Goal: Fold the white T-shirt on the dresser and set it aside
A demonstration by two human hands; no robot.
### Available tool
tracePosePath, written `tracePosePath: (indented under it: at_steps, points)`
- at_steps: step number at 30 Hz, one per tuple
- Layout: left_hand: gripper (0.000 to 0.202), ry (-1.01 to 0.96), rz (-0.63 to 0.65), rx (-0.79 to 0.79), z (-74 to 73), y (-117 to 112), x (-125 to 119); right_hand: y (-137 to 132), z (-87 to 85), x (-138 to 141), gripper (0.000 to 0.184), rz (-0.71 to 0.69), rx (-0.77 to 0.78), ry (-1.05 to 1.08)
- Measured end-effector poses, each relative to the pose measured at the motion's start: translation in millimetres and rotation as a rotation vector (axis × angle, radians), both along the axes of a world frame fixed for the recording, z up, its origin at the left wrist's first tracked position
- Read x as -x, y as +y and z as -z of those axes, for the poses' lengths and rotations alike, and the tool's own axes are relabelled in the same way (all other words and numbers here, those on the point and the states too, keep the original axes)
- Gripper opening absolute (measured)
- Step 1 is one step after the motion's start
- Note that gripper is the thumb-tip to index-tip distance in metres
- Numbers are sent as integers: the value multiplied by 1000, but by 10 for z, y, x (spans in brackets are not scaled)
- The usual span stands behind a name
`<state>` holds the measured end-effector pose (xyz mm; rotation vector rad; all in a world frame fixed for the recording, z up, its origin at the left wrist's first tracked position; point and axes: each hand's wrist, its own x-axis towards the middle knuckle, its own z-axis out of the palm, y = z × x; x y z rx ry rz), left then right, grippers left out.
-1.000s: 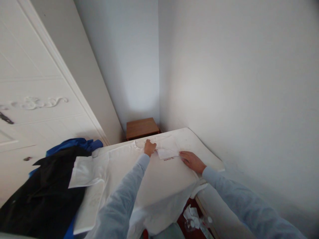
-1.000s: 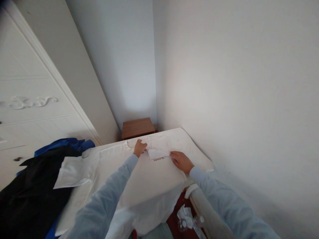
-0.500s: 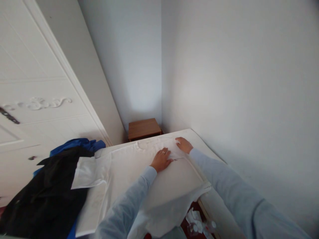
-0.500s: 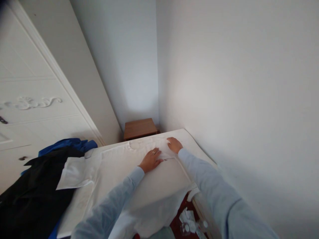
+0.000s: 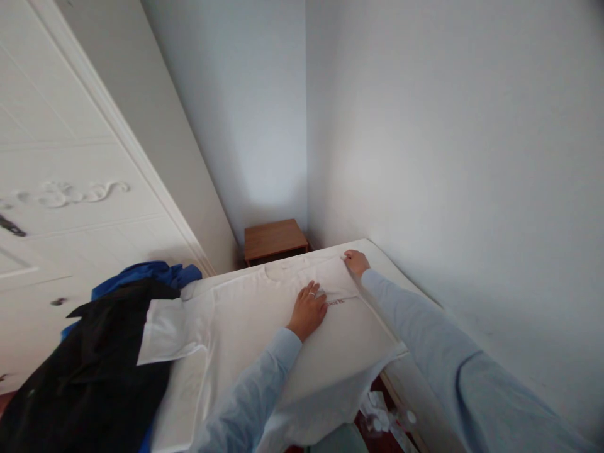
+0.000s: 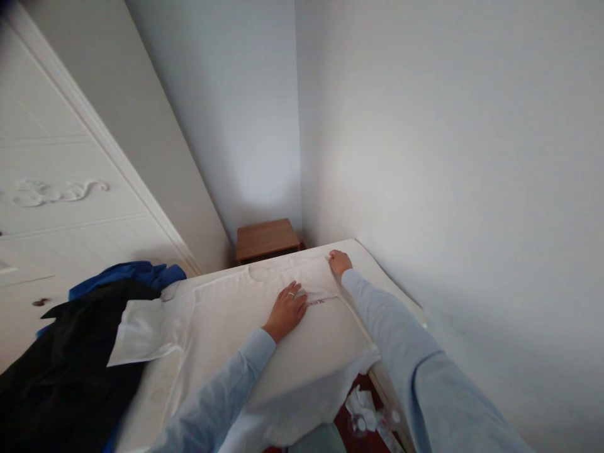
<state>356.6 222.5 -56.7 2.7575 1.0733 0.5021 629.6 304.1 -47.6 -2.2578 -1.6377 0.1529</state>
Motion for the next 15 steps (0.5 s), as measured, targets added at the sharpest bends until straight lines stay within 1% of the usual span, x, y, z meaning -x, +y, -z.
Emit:
tracePosePath:
  at_steps: [3, 7, 10, 15]
  points:
    - [25, -26, 11, -7, 1, 23, -10, -8, -10, -17, 30, 33, -1, 16]
    - [26, -29, 38, -16, -29, 47, -37, -29, -11, 24, 26, 23, 15, 51]
    - [26, -29, 31, 2, -53, 49, -61, -34, 1, 63, 30, 15, 54, 72]
    - [27, -55, 52, -14, -155, -13, -55, -20, -5, 55, 27, -1, 63, 81]
